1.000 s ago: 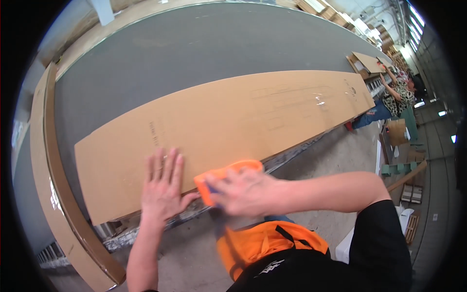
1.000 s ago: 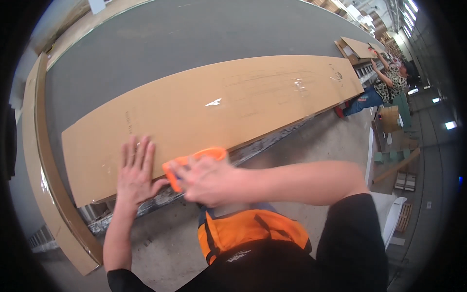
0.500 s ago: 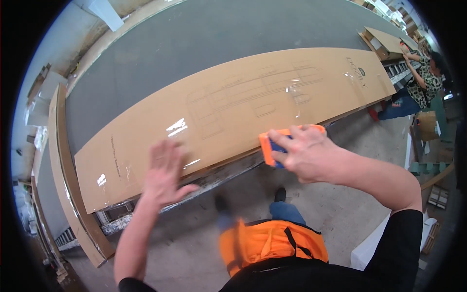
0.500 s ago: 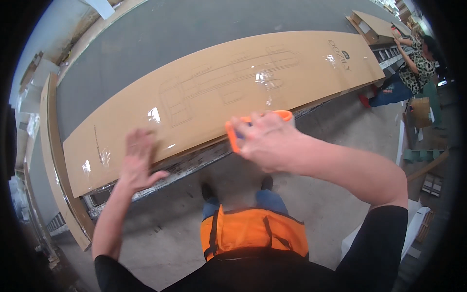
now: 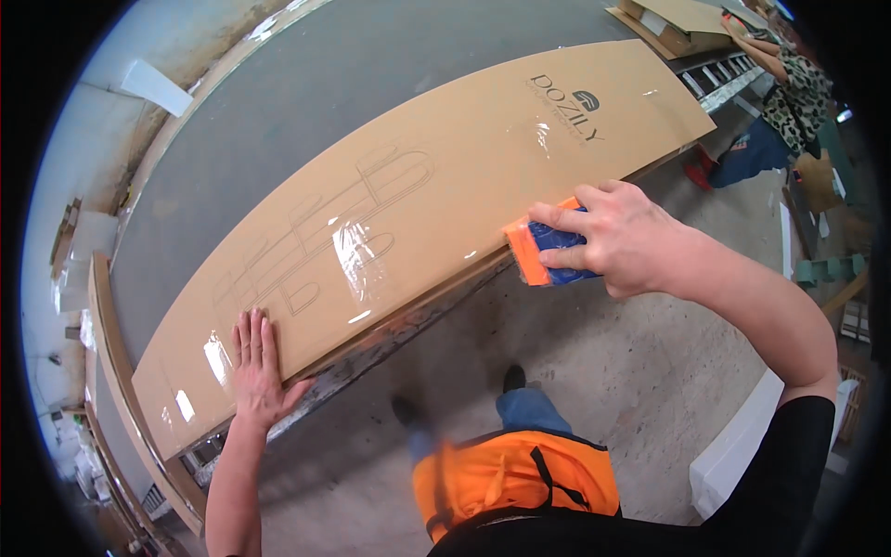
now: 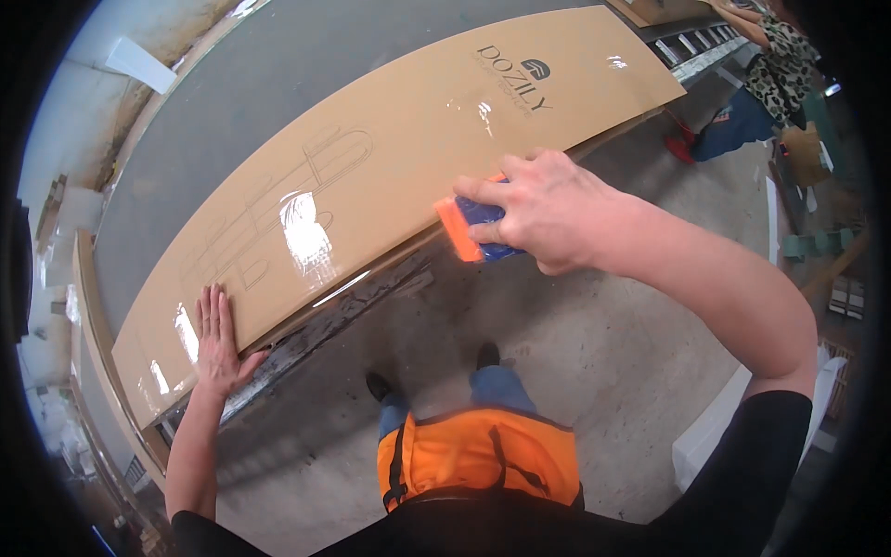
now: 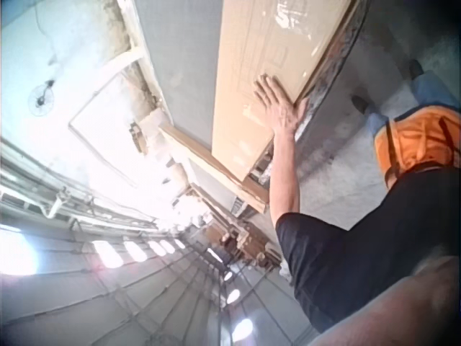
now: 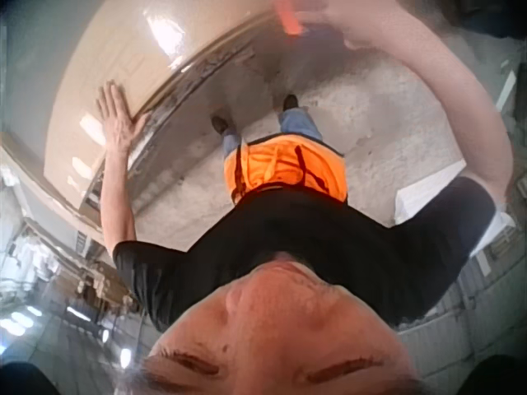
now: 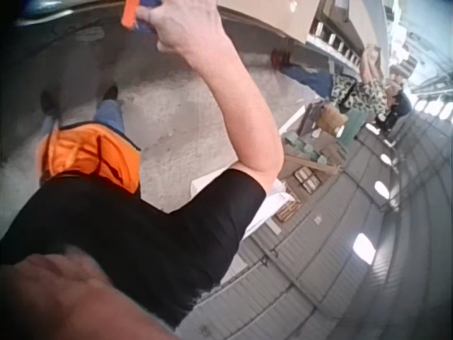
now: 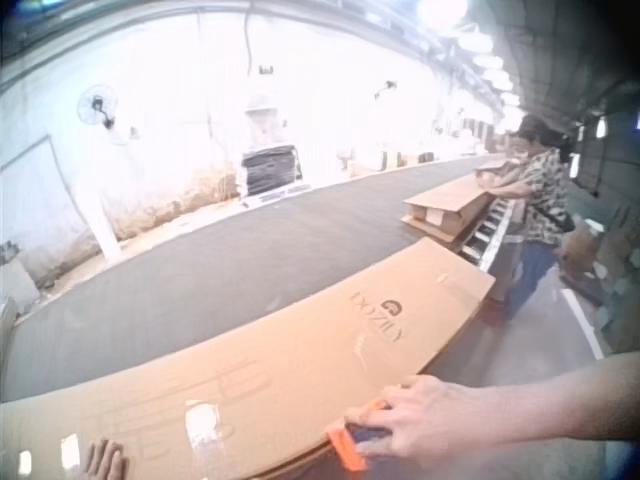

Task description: The person applies tape to a long cardboard box on a conveyor belt, places white panels inside a second open box, and سپس tapes the second box shut.

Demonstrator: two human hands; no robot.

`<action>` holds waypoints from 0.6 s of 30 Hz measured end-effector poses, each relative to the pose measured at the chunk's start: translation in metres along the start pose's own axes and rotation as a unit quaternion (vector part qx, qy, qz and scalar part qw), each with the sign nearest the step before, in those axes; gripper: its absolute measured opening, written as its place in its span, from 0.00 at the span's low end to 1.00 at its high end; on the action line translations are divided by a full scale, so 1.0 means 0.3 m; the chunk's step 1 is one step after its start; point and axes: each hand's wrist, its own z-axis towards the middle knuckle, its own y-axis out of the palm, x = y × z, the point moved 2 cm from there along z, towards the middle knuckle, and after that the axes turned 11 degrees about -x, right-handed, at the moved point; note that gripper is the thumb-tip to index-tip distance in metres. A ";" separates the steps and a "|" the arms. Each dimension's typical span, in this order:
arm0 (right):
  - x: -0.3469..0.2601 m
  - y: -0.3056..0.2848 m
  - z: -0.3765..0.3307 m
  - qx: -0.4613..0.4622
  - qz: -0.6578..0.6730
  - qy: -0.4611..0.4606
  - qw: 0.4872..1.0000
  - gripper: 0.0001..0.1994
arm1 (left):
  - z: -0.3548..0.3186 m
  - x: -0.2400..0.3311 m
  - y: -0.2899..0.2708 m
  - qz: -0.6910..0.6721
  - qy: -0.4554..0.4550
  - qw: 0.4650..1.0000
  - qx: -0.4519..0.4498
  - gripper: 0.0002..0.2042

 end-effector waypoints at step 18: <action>-0.044 0.035 0.043 0.110 0.079 -0.056 0.989 0.09 | 0.663 0.576 -0.209 -0.058 0.076 0.995 -0.018 0.51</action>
